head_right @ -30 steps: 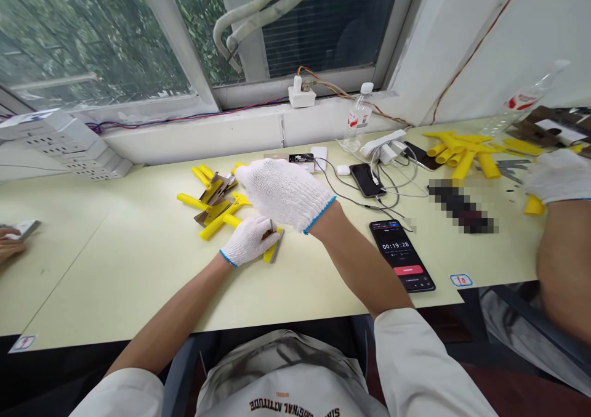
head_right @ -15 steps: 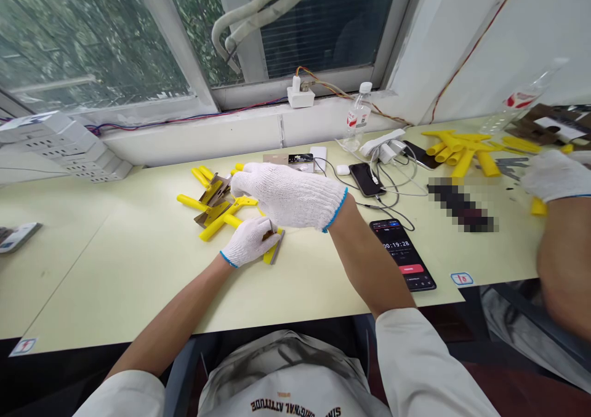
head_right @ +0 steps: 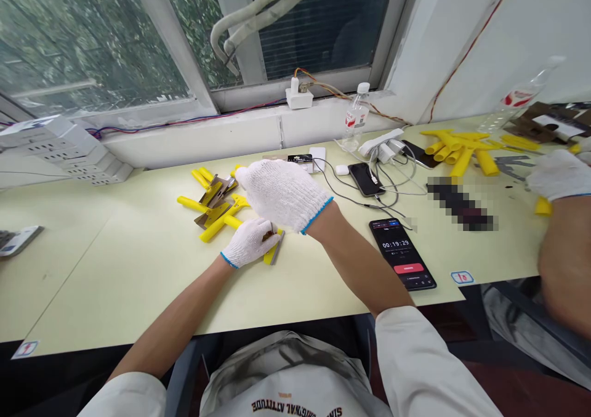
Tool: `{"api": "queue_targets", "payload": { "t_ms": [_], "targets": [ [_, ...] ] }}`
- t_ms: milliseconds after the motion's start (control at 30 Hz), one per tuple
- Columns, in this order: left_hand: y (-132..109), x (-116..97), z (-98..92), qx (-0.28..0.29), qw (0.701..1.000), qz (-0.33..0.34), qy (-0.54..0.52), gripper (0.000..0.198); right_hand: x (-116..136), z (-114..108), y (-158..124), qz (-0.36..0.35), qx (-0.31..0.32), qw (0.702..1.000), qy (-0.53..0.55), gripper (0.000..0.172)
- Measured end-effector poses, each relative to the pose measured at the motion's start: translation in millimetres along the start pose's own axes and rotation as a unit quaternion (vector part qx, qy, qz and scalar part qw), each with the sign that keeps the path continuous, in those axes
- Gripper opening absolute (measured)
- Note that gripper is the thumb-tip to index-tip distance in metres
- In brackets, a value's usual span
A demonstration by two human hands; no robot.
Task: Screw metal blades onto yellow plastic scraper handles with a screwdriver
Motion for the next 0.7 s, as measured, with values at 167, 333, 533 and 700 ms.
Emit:
{"api": "queue_targets", "payload": {
  "t_ms": [167, 333, 533, 700],
  "targets": [
    [-1.4, 1.7, 4.5, 0.003, 1.0, -0.01, 0.003, 0.025, 12.7, -1.2, -2.0, 0.061, 0.08, 0.995, 0.007, 0.076],
    [-2.6, 3.4, 6.8, 0.004, 1.0, -0.017, -0.005, 0.019, 24.5, -2.3, -4.5, 0.079, 0.135, 0.987, 0.035, 0.041],
    [-1.3, 3.7, 4.6, 0.004, 1.0, -0.013, -0.013, 0.021, 14.0, -1.8, -6.0, 0.092, 0.148, 0.983, 0.057, 0.037],
    [-1.4, 4.5, 5.5, 0.004, 1.0, -0.012, -0.011, 0.024, 13.1, -4.1, -5.9, 0.051, 0.144, 0.986, 0.062, 0.042]
  ]
}}
Point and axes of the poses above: each hand's wrist, its own y-axis towards the middle knuckle, its own z-axis out of the palm, x = y × z, the point moved 7 cm from there along y, towards the middle knuckle, and after that the axes turned 13 degrees about y, right-handed, at the moved point
